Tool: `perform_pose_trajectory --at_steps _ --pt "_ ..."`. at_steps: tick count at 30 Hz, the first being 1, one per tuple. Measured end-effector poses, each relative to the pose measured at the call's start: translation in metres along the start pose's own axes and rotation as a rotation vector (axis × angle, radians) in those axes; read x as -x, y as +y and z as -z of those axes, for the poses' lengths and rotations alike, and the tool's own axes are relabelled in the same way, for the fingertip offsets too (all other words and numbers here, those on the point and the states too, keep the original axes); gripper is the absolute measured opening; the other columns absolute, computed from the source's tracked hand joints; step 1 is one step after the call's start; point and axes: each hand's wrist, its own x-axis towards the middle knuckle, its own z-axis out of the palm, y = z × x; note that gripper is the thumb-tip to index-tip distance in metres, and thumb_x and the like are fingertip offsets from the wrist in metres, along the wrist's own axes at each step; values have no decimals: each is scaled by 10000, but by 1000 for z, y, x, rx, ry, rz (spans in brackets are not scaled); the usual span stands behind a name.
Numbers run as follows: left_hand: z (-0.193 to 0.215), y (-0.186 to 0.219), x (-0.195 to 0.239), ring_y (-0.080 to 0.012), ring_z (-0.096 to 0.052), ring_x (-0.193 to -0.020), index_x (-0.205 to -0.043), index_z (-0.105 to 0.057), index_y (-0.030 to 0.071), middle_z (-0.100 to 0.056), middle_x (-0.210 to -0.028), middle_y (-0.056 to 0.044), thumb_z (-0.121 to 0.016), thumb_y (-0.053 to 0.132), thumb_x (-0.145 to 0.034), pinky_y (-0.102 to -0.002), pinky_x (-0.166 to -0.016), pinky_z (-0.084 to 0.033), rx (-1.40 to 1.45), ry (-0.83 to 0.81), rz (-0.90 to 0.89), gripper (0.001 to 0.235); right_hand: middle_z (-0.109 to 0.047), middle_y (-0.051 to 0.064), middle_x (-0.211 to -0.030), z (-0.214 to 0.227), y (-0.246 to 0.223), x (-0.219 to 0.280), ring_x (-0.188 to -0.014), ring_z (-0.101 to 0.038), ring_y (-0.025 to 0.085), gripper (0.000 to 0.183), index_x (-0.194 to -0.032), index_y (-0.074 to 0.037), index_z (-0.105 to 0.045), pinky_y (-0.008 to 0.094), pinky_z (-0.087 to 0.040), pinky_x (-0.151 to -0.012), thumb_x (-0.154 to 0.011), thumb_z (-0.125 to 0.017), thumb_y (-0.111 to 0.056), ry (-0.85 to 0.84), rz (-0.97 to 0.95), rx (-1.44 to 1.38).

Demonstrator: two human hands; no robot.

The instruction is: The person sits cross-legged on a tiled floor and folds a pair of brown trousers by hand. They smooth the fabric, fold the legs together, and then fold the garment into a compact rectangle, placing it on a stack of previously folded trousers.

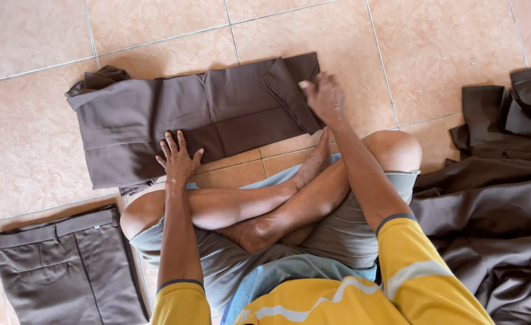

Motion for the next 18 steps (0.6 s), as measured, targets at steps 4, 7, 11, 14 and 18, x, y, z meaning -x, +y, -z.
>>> perform_pose_trajectory --at_steps 4,7,11,14,18 --pt "1 2 0 -441 -58 -1577 -1680 -84 213 -8 -1732 -168 -437 688 -966 -744 -1198 -125 -1 0 3 928 -676 217 -971 20 -45 20 -822 -743 408 943 -1175 -35 -627 500 -608 -650 -839 -517 -909 -238 155 132" --pt "2 1 1 -439 -60 -1577 -1680 -88 216 -13 -1732 -167 -447 686 -961 -742 -1200 -124 -11 -1 7 930 -613 176 -1047 -18 -20 24 -826 -723 360 884 -1324 -63 -544 453 -618 -621 -793 -699 -753 -388 186 302" --pt "1 1 0 -443 -58 -1576 -1680 -78 215 -7 -1731 -168 -448 679 -966 -744 -1198 -122 -3 1 2 929 -663 76 -828 -3 1 16 -699 -705 244 147 -970 -120 -628 366 -575 -626 -931 -691 -247 114 312 717" --pt "1 2 3 -443 -52 -1576 -1681 -77 213 -3 -1731 -168 -447 672 -968 -747 -1198 -118 3 -2 6 925 -594 68 -673 -35 44 19 -573 -663 272 151 -788 -132 -592 389 -534 -549 -872 -716 -149 429 273 586" --pt "3 3 4 -447 -50 -1576 -1680 -78 211 -6 -1730 -174 -440 677 -972 -749 -1197 -115 13 7 -3 922 -441 -31 -862 -40 56 13 -503 -490 102 235 -873 -279 -514 192 -386 -415 -997 -626 -444 705 445 626"
